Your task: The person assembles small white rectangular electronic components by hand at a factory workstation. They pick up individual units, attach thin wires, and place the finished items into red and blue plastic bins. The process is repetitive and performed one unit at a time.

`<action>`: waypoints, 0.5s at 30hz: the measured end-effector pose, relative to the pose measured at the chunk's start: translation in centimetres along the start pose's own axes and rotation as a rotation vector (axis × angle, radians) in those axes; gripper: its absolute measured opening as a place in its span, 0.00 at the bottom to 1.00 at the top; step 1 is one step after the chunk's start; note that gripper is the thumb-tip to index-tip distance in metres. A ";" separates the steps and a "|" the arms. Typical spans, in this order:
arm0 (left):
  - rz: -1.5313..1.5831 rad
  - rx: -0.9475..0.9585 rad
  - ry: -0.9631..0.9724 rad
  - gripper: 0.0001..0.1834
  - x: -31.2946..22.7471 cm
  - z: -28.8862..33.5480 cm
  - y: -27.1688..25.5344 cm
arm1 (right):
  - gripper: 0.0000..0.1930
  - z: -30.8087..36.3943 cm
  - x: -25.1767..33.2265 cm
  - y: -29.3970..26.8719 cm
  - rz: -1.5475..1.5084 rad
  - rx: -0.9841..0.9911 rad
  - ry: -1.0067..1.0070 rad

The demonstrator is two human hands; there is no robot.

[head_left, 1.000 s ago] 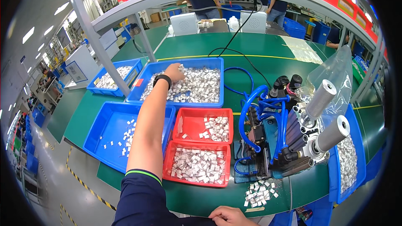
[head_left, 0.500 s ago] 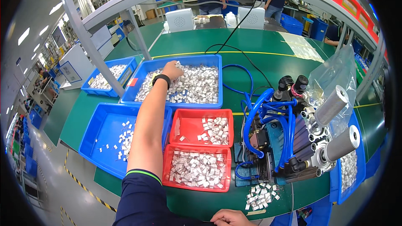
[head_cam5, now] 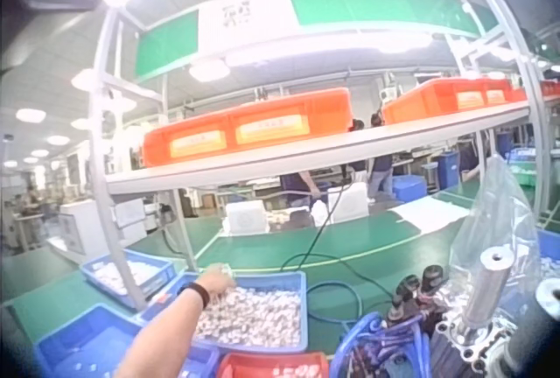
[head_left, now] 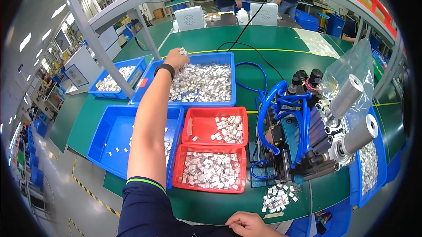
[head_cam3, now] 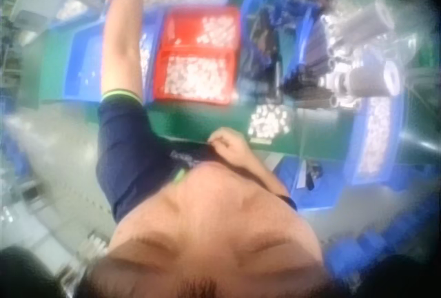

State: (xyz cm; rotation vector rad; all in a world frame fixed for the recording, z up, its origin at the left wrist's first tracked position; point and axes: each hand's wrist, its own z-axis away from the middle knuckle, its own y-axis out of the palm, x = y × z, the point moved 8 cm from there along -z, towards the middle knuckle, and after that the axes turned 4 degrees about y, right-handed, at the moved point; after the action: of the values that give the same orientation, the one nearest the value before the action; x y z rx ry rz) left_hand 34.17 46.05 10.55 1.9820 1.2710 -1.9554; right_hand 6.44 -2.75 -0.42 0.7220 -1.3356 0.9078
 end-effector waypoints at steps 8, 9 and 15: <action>-0.082 0.068 0.070 0.11 -7.1 7.0 -2.8 | 0.05 0.2 -1.8 0.4 -0.061 0.017 -0.080; -0.093 0.076 0.078 0.11 -8.3 8.3 -3.3 | 0.06 0.3 -2.0 0.5 -0.034 0.012 -0.084; -0.176 0.110 0.163 0.09 -12.3 16.8 -4.8 | 0.05 0.5 -2.1 0.8 -0.038 0.006 -0.119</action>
State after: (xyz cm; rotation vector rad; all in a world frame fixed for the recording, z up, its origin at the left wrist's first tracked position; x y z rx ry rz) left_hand 19.97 33.41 20.38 2.1909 1.4512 -2.0159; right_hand 5.52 -3.07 -2.49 0.8144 -1.4198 0.8497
